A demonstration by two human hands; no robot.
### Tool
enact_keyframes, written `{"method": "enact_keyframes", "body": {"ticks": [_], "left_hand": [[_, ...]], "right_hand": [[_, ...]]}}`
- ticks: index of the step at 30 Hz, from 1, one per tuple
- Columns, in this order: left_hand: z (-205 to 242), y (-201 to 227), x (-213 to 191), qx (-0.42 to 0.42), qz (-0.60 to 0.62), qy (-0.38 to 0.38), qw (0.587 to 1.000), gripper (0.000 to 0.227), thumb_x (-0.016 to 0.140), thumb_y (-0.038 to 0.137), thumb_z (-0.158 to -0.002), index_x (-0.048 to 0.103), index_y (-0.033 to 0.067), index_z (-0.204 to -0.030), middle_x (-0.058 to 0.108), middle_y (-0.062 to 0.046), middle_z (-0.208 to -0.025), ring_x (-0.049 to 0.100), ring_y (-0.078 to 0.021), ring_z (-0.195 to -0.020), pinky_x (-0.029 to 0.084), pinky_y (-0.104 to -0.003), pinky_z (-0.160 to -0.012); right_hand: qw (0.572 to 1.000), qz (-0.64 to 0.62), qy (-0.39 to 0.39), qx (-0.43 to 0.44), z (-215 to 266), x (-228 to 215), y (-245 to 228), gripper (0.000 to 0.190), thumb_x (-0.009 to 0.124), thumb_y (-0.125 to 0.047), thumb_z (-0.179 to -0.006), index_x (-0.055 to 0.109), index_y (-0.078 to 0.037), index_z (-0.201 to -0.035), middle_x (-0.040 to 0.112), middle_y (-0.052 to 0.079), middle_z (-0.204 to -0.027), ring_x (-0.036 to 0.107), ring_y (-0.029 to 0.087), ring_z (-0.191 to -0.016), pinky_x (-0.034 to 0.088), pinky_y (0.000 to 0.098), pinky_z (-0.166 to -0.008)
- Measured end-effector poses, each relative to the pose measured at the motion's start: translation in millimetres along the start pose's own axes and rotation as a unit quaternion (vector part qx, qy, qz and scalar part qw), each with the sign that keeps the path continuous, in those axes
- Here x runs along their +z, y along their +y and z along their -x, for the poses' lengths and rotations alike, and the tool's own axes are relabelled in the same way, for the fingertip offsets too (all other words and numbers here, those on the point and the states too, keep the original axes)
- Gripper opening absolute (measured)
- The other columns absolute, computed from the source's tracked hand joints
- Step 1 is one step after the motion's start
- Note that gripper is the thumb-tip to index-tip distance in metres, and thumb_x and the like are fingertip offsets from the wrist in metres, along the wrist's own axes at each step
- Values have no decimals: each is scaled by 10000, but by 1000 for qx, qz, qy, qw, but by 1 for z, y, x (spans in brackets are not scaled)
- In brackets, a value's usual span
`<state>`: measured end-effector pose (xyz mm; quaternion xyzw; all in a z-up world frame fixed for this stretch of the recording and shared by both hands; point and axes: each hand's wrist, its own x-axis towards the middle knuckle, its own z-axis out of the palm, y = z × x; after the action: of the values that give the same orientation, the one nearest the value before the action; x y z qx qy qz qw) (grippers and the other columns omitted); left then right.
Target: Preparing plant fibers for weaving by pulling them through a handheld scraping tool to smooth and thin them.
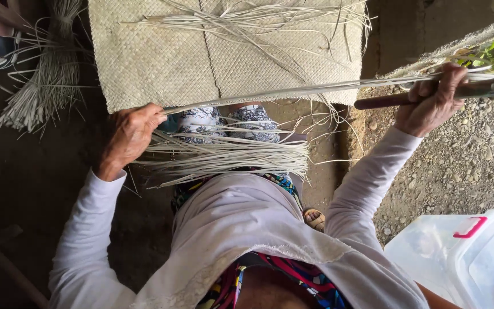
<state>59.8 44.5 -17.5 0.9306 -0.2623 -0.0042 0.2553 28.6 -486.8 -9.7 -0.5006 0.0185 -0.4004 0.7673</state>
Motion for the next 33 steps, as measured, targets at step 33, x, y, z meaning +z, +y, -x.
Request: {"method": "enact_keyframes", "body": {"ticks": [33], "left_hand": [[-62, 50, 76, -191, 528, -85, 823, 190, 513, 152, -900, 629, 4, -882, 560, -105, -531, 489, -74, -393, 432, -155, -311]], "right_hand": [[890, 185, -304, 287, 154, 165, 105, 299, 655, -262, -860, 595, -49, -659, 526, 62, -481, 435, 60, -337, 343, 153, -323]]}}
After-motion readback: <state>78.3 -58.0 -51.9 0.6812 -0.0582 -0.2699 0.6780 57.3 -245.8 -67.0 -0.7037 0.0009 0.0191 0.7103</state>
